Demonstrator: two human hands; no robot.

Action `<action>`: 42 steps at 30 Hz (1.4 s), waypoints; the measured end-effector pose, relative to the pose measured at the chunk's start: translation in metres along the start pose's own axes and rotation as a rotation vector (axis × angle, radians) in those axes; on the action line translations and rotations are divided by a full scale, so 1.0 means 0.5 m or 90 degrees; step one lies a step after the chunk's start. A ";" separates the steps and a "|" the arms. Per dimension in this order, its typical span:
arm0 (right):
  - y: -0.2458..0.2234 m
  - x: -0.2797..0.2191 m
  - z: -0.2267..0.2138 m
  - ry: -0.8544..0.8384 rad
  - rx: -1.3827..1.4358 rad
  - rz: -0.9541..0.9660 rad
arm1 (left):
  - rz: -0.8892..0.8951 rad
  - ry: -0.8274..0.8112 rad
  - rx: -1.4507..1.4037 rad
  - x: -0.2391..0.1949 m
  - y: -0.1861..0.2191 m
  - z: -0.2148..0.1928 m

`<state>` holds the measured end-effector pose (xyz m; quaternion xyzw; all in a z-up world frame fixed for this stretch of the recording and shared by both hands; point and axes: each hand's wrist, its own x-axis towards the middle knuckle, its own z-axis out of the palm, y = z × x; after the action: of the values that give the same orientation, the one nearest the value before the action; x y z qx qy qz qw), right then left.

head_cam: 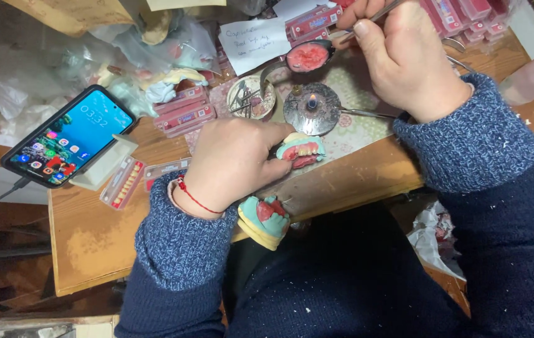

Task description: Shaping and applying dental wax to casts and using specialized tools to prepare dental prosthetics.

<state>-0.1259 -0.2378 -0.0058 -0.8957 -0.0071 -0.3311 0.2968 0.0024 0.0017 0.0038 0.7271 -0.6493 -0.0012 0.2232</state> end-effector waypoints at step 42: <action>-0.144 -0.165 0.149 -0.077 0.086 -0.077 | -0.135 0.404 -0.735 -0.045 -0.039 0.098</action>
<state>-0.1613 -0.1235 -0.0621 -0.8899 -0.1011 -0.2928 0.3349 0.0029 0.0080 -0.0532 0.5158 -0.3721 -0.1567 0.7556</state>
